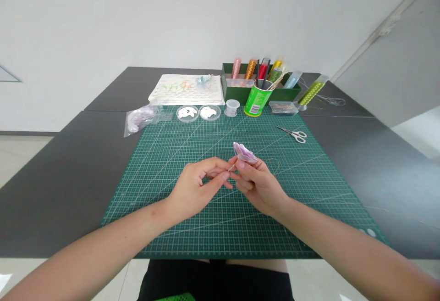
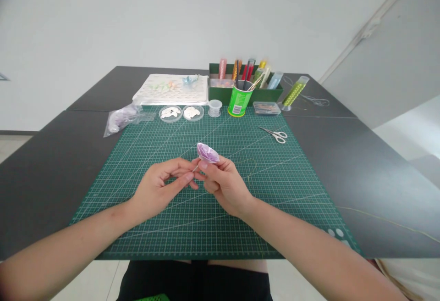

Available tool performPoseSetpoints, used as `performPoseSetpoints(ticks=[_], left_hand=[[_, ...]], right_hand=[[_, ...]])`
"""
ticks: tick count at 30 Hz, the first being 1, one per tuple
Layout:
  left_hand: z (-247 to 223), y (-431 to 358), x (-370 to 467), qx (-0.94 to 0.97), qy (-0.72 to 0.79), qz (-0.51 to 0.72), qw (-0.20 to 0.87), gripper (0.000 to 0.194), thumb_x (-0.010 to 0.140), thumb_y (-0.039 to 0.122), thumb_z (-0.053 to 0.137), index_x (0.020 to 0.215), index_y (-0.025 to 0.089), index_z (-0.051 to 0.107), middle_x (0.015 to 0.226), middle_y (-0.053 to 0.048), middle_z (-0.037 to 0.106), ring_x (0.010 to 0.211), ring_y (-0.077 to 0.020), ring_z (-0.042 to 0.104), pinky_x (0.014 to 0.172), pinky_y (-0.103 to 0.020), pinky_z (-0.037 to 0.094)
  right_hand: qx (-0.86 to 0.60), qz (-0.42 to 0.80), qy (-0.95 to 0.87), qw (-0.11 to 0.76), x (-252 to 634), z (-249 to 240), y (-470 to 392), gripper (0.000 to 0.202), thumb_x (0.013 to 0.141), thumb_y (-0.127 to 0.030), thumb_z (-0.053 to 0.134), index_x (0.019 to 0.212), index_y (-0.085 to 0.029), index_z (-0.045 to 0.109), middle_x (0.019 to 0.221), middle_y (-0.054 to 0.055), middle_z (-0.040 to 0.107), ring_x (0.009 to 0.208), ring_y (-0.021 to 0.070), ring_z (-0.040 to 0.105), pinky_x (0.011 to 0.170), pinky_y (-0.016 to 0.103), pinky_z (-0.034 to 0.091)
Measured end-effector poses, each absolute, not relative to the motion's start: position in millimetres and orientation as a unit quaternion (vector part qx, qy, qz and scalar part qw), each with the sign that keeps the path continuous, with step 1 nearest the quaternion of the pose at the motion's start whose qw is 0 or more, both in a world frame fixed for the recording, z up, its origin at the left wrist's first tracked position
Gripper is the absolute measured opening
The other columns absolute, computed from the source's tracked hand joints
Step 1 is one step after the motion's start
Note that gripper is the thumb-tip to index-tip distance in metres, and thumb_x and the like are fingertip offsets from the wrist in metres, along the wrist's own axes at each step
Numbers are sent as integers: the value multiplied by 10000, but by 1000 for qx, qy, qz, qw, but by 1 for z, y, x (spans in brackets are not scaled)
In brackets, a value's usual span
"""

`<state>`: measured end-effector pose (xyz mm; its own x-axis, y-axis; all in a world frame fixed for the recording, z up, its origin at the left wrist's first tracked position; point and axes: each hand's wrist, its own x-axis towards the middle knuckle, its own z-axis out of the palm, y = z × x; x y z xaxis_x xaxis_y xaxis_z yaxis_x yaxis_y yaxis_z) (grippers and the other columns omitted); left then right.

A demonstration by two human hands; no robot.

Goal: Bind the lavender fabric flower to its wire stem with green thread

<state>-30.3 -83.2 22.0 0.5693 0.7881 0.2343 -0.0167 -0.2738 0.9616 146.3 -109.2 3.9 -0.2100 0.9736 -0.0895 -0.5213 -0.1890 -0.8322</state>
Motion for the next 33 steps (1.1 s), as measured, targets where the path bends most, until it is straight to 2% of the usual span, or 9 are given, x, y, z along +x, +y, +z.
performPoseSetpoints(ticks=[6, 13, 15, 18, 22, 25, 29, 33], left_hand=[[22, -88, -28, 658, 266, 378, 594, 95, 952, 211, 639, 982, 157, 712, 886, -39, 810, 799, -134, 781, 769, -235, 640], [24, -91, -30, 647, 317, 405, 563, 137, 963, 246, 627, 879, 165, 698, 763, -14, 778, 698, -119, 743, 676, -204, 608], [28, -89, -33, 643, 330, 427, 543, 135, 960, 244, 623, 874, 167, 692, 722, -1, 756, 642, -100, 705, 630, -183, 577], [34, -82, -36, 645, 346, 454, 508, 162, 950, 235, 617, 816, 166, 675, 658, 19, 705, 531, -68, 593, 537, -161, 504], [37, -74, -38, 659, 373, 464, 459, 193, 940, 253, 610, 775, 168, 664, 591, 35, 631, 481, -65, 489, 484, -174, 421], [35, -71, -39, 671, 395, 455, 432, 208, 927, 274, 606, 754, 169, 658, 566, 40, 592, 492, -76, 484, 498, -190, 404], [31, -70, -37, 712, 429, 373, 412, 209, 913, 291, 601, 749, 174, 656, 536, 57, 529, 486, -82, 450, 476, -200, 340], [29, -76, -33, 773, 421, 274, 387, 209, 928, 250, 582, 741, 180, 641, 544, 68, 495, 502, -82, 442, 490, -211, 303]], right_hand=[[-326, 695, -370, 523, 148, 2, -109, 209, 801, -406, 825, 823, -206, 766, 508, -102, 336, 438, 37, 139, 418, 225, 85], [-341, 661, -399, 535, 146, 1, -108, 208, 820, -411, 808, 893, -222, 760, 529, -110, 270, 448, 42, 127, 414, 217, 111], [-356, 614, -431, 557, 148, 2, -106, 174, 842, -388, 792, 934, -242, 767, 527, -107, 295, 447, 48, 167, 410, 211, 147], [-403, 490, -524, 568, 153, 5, -105, 69, 866, -296, 774, 863, -230, 791, 510, -83, 386, 461, 58, 280, 429, 210, 227], [-406, 330, -662, 537, 163, 16, -107, 73, 868, -161, 758, 861, -199, 820, 535, -49, 525, 474, 62, 389, 447, 215, 294], [-342, 268, -756, 489, 170, 23, -107, 107, 885, -126, 742, 926, -170, 830, 577, -17, 630, 484, 67, 469, 459, 215, 339], [-305, 310, -778, 454, 178, 32, -108, 110, 891, -160, 756, 959, -169, 842, 619, 14, 715, 454, 65, 474, 428, 211, 345], [-352, 387, -701, 485, 183, 38, -110, 94, 852, -205, 798, 922, -217, 860, 543, -3, 691, 390, 64, 425, 375, 212, 305]])
